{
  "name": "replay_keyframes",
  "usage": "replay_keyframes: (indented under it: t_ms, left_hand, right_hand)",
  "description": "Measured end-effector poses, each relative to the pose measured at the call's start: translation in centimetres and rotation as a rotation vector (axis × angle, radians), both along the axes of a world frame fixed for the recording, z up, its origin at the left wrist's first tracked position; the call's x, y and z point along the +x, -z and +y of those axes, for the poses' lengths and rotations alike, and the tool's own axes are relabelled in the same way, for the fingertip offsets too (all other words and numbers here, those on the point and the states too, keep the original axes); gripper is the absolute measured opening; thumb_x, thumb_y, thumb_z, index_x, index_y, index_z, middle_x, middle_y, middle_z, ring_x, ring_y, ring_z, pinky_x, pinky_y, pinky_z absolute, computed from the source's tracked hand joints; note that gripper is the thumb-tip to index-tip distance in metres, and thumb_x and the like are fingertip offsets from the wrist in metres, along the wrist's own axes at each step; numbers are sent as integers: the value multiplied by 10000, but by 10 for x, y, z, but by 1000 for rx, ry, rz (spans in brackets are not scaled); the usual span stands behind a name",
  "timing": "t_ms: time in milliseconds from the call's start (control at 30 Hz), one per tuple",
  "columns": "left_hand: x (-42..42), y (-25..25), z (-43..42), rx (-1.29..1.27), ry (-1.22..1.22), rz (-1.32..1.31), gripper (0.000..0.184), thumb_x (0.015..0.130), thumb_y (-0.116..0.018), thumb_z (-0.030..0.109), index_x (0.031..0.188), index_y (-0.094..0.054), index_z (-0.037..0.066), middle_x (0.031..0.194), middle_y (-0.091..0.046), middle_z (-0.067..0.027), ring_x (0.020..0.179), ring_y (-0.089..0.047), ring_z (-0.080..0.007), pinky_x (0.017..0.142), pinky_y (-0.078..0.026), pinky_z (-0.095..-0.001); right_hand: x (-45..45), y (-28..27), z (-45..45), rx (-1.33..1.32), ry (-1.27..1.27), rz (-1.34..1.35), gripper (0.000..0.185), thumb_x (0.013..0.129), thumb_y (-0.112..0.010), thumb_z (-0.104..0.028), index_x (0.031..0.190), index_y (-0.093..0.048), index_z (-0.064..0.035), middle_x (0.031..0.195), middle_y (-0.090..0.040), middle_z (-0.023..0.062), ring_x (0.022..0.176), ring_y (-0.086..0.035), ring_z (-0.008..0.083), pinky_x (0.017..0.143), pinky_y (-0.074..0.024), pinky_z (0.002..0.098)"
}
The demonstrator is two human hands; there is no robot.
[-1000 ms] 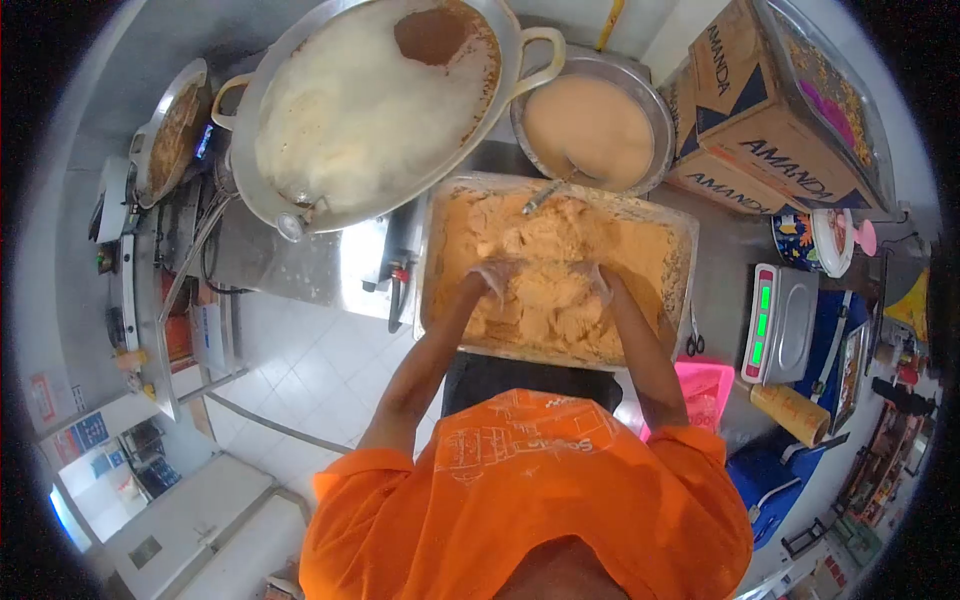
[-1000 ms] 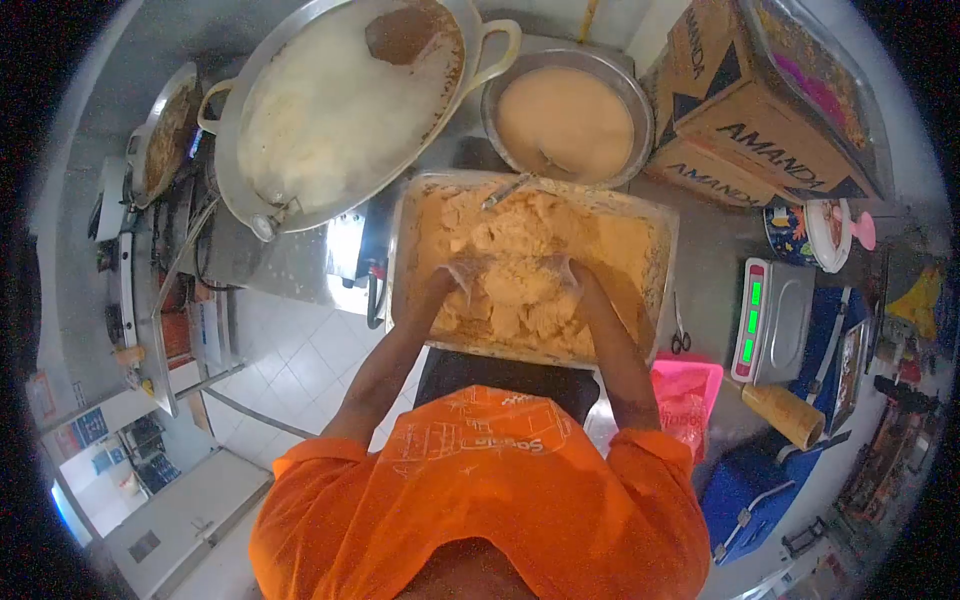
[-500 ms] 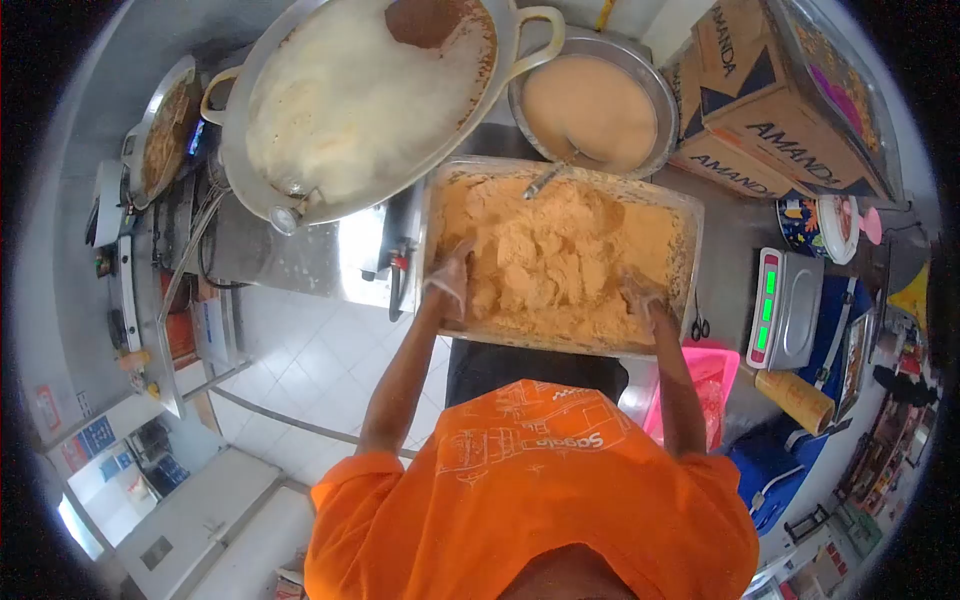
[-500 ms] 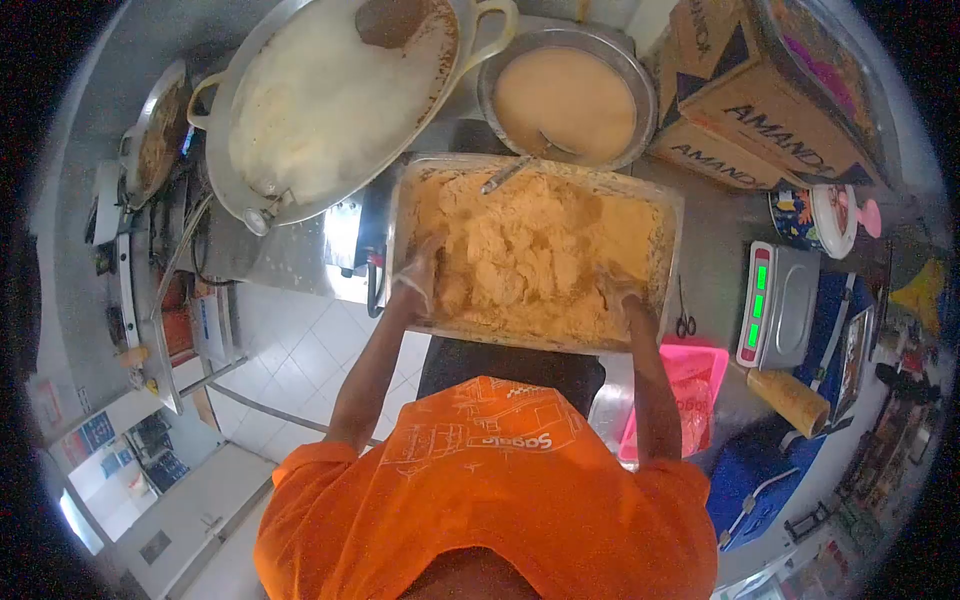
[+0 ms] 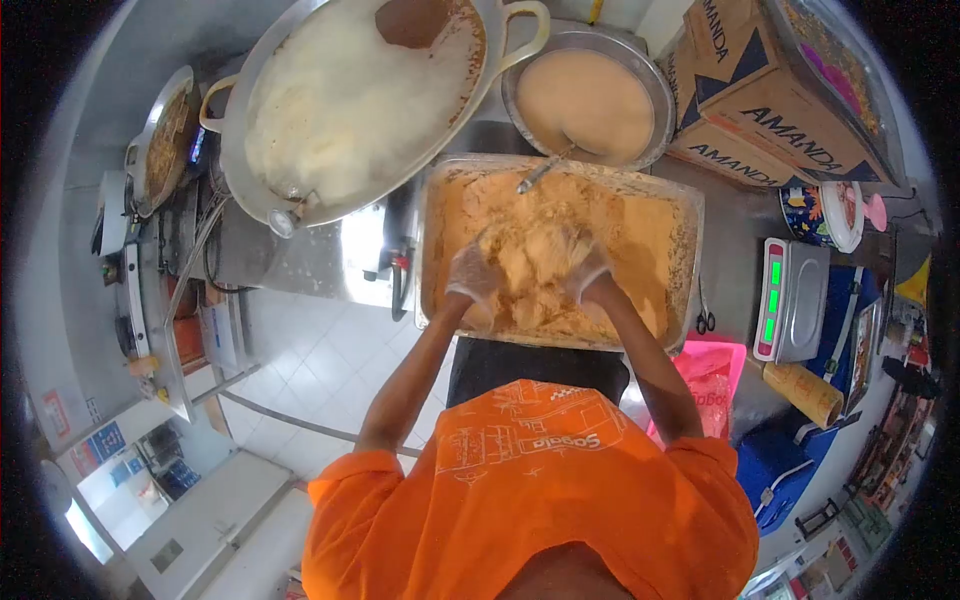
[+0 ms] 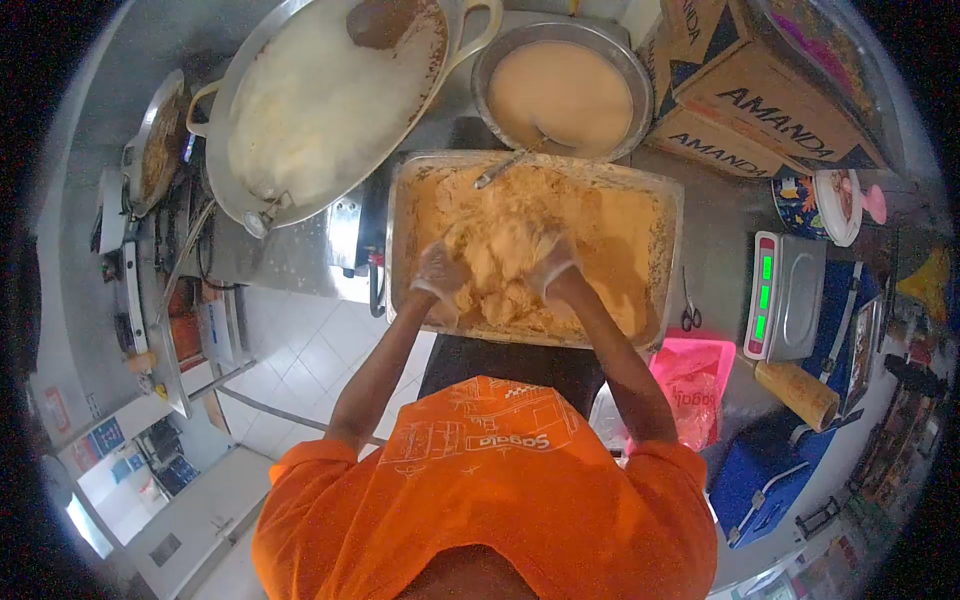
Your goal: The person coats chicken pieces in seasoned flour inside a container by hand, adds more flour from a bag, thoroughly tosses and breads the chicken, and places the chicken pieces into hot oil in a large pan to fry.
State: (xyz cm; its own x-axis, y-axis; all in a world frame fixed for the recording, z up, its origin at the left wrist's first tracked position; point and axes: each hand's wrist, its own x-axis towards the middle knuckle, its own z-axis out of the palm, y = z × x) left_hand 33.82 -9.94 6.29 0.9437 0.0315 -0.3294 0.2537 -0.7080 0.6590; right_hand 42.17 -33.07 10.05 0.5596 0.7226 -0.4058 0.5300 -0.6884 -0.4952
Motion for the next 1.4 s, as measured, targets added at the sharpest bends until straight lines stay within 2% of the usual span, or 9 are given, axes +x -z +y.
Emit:
replay_keyframes:
  t_ms: [133, 233, 400, 500, 600, 667, 800, 1033, 1400]
  left_hand:
    - [5, 15, 35, 892, 227, 363, 452, 880, -470, 327, 1266, -450, 93, 1298, -463, -104, 1165, -458, -218, 1001, -343, -367]
    - [38, 43, 62, 666, 136, 267, 440, 889, -441, 309, 1269, -445, 85, 1298, -461, -116, 1176, -449, -217, 1005, -339, -361]
    - [104, 114, 70, -284, -64, 63, 425, 905, -393, 279, 1273, -437, 71, 1298, -457, -134, 1194, -434, -216, 1011, -332, -351]
    - [126, 301, 68, -1879, -449, 621, 417, 915, -363, 261, 1276, -431, 63, 1298, -455, -145, 1205, -425, -215, 1015, -328, -345]
    - [93, 274, 60, -584, -210, 73, 486, 876, -430, 292, 1305, -401, 65, 1354, -380, -174, 1276, -339, -214, 1069, -248, -348]
    - [51, 195, 44, -569, 78, -426, 575, 835, -495, 344, 1335, -377, 87, 1405, -318, -164, 1325, -268, -228, 1095, -196, -342]
    - [-22, 55, 14, 511, 346, 356, 686, 798, -488, 522, 1377, -336, 184, 1454, -253, -106, 1350, -192, -269, 1116, -95, -410]
    - [-68, 90, 1, 507, 312, 245, 741, 787, -565, 424, 1418, -225, 236, 1440, -302, -54, 1327, -264, -266, 1090, -175, -431]
    - [3, 81, -13, -55, -40, 94, 801, 764, -621, 339, 1421, -190, 187, 1398, -349, -85, 1266, -364, -277, 1041, -296, -403]
  right_hand:
    - [5, 37, -75, 284, 149, 85, 597, 838, -546, -253, 1342, -330, -18, 1331, -401, 180, 1156, -440, 277, 977, -343, 389]
    - [71, 61, -112, 116, 710, 198, 587, 836, -551, -314, 1317, -371, -29, 1307, -427, 163, 1108, -479, 261, 937, -384, 387]
    - [146, 105, -58, -54, 572, 318, 589, 816, -559, -341, 1292, -399, -33, 1312, -425, 157, 1093, -496, 266, 927, -397, 395]
    - [152, 105, -3, -204, 310, 460, 591, 804, -563, -358, 1277, -416, -35, 1315, -424, 153, 1084, -506, 269, 921, -406, 400]
    - [143, 84, 35, -388, -78, 598, 594, 792, -568, -374, 1262, -433, -37, 1318, -422, 149, 1075, -516, 272, 915, -414, 406]
    - [115, 47, 56, -474, -387, 544, 596, 785, -571, -385, 1252, -444, -39, 1320, -421, 147, 1069, -523, 274, 911, -419, 409]
    - [4, 0, 51, 11, -271, -417, 466, 799, -526, -329, 1217, -506, -124, 1313, -432, 141, 1188, -414, 333, 1014, -297, 458]
    - [76, 60, 5, -245, 210, 653, 590, 855, -439, -502, 1339, -356, -175, 1385, -343, 178, 1224, -379, 313, 950, -347, 520]
    - [51, 102, -22, -203, 404, 529, 576, 913, -323, -489, 1349, -349, -113, 1390, -337, 112, 1230, -342, 249, 981, -302, 420]
